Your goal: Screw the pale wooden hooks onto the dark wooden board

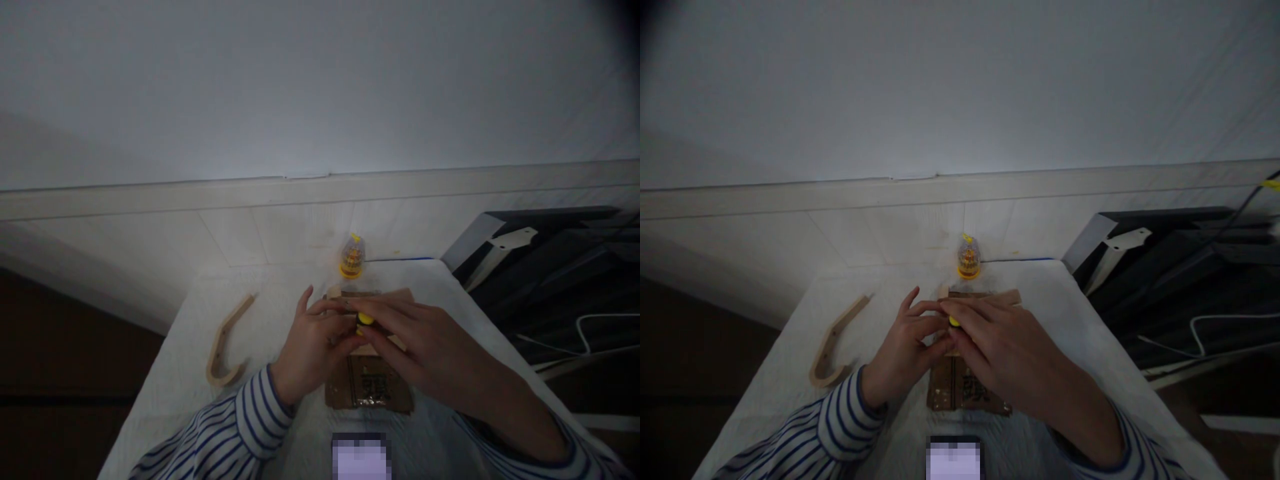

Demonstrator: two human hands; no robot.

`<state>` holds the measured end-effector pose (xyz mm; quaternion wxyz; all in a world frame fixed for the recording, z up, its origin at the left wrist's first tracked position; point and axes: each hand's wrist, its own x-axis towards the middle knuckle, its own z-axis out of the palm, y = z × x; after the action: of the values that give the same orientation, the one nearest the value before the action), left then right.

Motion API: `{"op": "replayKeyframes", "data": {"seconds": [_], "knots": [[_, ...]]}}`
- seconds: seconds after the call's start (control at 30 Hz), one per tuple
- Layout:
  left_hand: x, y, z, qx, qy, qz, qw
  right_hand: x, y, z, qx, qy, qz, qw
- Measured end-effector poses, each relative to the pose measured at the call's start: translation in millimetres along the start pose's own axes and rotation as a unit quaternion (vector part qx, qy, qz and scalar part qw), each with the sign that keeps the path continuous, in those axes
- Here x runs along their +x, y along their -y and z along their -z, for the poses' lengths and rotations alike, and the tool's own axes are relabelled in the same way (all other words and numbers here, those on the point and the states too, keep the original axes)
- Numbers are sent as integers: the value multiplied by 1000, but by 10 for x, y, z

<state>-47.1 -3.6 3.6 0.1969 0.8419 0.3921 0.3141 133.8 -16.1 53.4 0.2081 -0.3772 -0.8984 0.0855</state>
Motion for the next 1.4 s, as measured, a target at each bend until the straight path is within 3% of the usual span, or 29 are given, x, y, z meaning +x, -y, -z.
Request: {"op": "replayKeyframes", "data": {"seconds": [0.8,1.2,1.4], "knots": [[7,-23,47,-8,77,-1,997,-8,53,-21,-95,-28,-15,995],[16,-13,-1,-2,-7,12,1000,18,36,-24,-49,-7,-31,998],[8,-12,-5,-6,-5,2,1000,12,19,-5,-3,-5,-9,1000]]}}
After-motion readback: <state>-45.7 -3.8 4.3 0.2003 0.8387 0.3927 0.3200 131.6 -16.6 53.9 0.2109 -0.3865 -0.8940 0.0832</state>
